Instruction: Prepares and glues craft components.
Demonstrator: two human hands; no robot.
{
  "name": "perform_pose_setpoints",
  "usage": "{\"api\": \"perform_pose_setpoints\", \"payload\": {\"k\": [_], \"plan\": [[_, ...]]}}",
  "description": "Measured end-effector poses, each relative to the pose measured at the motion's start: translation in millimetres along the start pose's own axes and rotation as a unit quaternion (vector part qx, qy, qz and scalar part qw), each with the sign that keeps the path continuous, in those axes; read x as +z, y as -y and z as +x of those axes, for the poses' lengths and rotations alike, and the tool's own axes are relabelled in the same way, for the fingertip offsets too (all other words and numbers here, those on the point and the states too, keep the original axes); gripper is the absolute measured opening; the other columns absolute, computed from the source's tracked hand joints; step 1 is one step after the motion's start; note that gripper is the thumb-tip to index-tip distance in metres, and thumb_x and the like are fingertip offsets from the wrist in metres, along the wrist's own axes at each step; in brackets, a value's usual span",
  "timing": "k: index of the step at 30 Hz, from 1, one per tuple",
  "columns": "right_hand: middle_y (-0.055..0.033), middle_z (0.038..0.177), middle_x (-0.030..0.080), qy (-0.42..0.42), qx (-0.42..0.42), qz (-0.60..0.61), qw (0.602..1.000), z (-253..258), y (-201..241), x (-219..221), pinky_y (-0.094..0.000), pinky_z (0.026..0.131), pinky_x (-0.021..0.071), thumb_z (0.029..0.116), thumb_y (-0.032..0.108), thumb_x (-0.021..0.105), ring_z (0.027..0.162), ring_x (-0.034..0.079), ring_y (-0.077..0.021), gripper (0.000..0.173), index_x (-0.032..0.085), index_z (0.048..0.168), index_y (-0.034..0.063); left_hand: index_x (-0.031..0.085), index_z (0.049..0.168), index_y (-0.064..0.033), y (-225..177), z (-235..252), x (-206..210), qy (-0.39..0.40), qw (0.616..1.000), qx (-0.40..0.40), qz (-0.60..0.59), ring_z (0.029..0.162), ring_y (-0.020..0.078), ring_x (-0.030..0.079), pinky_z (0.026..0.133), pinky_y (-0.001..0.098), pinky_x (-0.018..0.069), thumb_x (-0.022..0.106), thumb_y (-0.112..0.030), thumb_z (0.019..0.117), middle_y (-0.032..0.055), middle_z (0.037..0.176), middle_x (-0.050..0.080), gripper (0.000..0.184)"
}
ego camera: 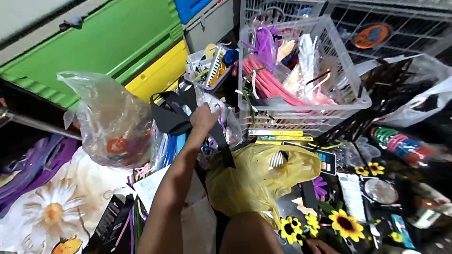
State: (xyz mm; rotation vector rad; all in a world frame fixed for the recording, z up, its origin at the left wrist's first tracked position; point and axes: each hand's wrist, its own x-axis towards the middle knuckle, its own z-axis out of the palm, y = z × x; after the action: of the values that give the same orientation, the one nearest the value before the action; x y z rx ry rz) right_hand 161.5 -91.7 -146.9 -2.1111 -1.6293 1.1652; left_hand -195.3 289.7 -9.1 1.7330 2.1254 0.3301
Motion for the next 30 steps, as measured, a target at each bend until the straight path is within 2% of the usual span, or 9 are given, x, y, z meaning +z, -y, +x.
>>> {"api": "perform_pose_setpoints", "payload": {"k": [3,6,13,16,19,21,25,28,30], "plan": [[-0.0257,0.102,0.074,-0.018,-0.003,-0.022,1.0,-3.9,-0.2,1.2,-0.0677,0.088,0.0518,0.106,0.025,0.053,0.096,0.071,-0.0458,0.035,0.073,0.116,-0.0018,0.05,0.138,0.0065,-8.8,-41.0,10.2,0.123,0.989,0.023,0.082,0.115,0.0508,0.061,0.094,0.0705,0.0469,0.081,-0.049,0.0845,0.0328,0.124,0.062,0.083],[-0.022,0.1,0.075,-0.045,-0.035,-0.047,0.997,-10.3,-0.5,-1.8,-0.067,0.085,0.0537,0.1052,0.024,0.056,0.094,0.072,-0.0434,0.03,0.075,0.113,0.0021,0.045,0.142,0.009,1.3,-46.2,29.0,0.141,0.985,0.024,0.101,0.121,0.0553,0.056,0.096,0.0734,0.0445,0.082,-0.034,0.085,0.0371,0.133,0.055,0.081],[-0.0273,0.118,0.069,0.059,0.145,-0.11,0.982,-58.0,-22.7,-94.2,-0.0691,0.099,0.0455,0.1072,0.036,0.053,0.114,0.064,-0.0479,0.041,0.068,0.126,0.0018,0.056,0.12,0.0159,36.9,-65.8,-3.3,0.039,0.992,0.05,0.107,0.114,0.0679,0.052,0.087,0.0845,0.038,0.066,-0.026,0.0965,0.047,0.119,0.055,0.049],[-0.0315,0.119,0.066,0.039,0.262,-0.112,0.958,-67.4,-60.7,-118.5,-0.0707,0.098,0.0442,0.1046,0.033,0.06,0.116,0.061,-0.051,0.04,0.068,0.122,-0.0029,0.054,0.131,0.0092,70.8,-74.0,-26.2,0.003,0.997,0.016,-0.069,0.115,0.0463,0.058,0.096,0.0673,0.0448,0.064,-0.029,0.099,0.0354,0.129,0.055,0.051],[-0.0339,0.118,0.065,0.026,0.297,-0.093,0.95,-57.2,-76.5,-110.1,-0.0715,0.097,0.044,0.1024,0.032,0.063,0.116,0.061,-0.0515,0.043,0.068,0.115,-0.008,0.051,0.129,-0.0075,82.0,-111.1,-41.4,-0.052,0.961,-0.027,-0.272,0.078,0.0043,0.058,0.072,0.0281,0.0534,0.063,-0.034,0.0993,0.0007,0.105,0.057,0.041],[-0.0323,0.12,0.065,0.004,0.302,-0.094,0.948,-48.9,-68.0,-94.6,-0.0714,0.097,0.0448,0.1037,0.04,0.058,0.117,0.061,-0.0505,0.048,0.068,0.116,-0.0056,0.05,0.124,-0.0137,65.8,-145.5,-46.3,-0.086,0.922,-0.047,-0.376,0.071,0.0007,0.06,0.066,0.0228,0.0549,0.063,-0.028,0.1001,-0.006,0.096,0.059,0.03],[-0.0334,0.131,0.06,-0.014,0.273,-0.126,0.954,-40.0,-58.2,-83.0,-0.0731,0.098,0.0436,0.1049,0.03,0.053,0.123,0.058,-0.0531,0.045,0.059,0.138,-0.0006,0.048,0.137,-0.0061,52.9,-185.2,-47.8,-0.119,0.917,-0.045,-0.378,0.083,0.0057,0.056,0.073,0.0276,0.0513,0.06,-0.024,0.1013,0.0045,0.112,0.057,0.042],[-0.0369,0.132,0.058,-0.031,0.254,-0.113,0.96,-33.4,-64.1,-72.6,-0.0736,0.101,0.0418,0.0995,0.021,0.064,0.126,0.054,-0.0559,0.045,0.058,0.135,-0.0062,0.042,0.14,-0.0101,65.1,-190.2,-50.6,-0.113,0.884,-0.053,-0.451,0.061,0.0026,0.05,0.052,0.02,0.0462,0.053,-0.017,0.1052,0.0015,0.096,0.056,0.037],[-0.0388,0.131,0.058,-0.034,0.243,-0.108,0.963,-26.4,-70.2,-68.9,-0.0743,0.102,0.0402,0.0964,0.02,0.07,0.126,0.053,-0.0574,0.046,0.061,0.13,-0.0094,0.042,0.143,-0.0085,81.6,-190.4,-50.9,-0.096,0.858,-0.055,-0.502,0.06,0.0046,0.051,0.051,0.0206,0.0456,0.056,-0.013,0.1041,0.0044,0.096,0.058,0.042]]}}
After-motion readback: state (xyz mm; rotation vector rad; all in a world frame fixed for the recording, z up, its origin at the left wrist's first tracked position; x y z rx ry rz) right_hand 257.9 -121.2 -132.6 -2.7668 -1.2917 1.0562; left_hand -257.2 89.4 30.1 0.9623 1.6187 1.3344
